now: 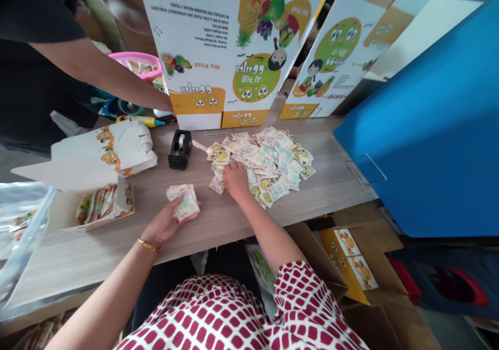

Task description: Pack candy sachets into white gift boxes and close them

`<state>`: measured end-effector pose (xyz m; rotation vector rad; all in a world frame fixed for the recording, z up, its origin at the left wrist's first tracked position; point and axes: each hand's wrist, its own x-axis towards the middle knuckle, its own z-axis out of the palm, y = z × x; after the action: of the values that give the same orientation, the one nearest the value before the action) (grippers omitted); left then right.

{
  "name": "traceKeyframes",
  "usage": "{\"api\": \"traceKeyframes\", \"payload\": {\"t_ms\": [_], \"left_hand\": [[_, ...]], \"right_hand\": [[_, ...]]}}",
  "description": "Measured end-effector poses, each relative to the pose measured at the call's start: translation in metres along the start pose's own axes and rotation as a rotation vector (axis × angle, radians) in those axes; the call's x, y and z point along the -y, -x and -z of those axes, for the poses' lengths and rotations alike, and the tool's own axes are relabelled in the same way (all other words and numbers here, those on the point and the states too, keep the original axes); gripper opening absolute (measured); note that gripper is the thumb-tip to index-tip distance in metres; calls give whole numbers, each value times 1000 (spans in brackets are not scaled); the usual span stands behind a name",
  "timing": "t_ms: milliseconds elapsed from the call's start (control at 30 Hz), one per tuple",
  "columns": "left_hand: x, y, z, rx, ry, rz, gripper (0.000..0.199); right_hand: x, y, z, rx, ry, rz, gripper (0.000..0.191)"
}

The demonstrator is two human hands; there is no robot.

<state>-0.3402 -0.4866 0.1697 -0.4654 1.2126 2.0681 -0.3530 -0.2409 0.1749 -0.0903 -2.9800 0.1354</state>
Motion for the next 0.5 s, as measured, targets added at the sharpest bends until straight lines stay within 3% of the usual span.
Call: {"api": "traceKeyframes", "payload": {"t_ms": [167,333,400,500], "left_hand": [[8,-6,-4,18,-43,9,36],[8,-18,-16,-18,-30,27,46],[7,-22,-22,-36,-20,32,44],[7,-24,-26,-11,27,17,42]], "right_hand": [[-2,9,-9,-62,-81,60,27],[10,21,8,-251,-258,18,36],[25,35,13,-236,-318,79,37],[53,59,12,-99,-363,239,37]]}}
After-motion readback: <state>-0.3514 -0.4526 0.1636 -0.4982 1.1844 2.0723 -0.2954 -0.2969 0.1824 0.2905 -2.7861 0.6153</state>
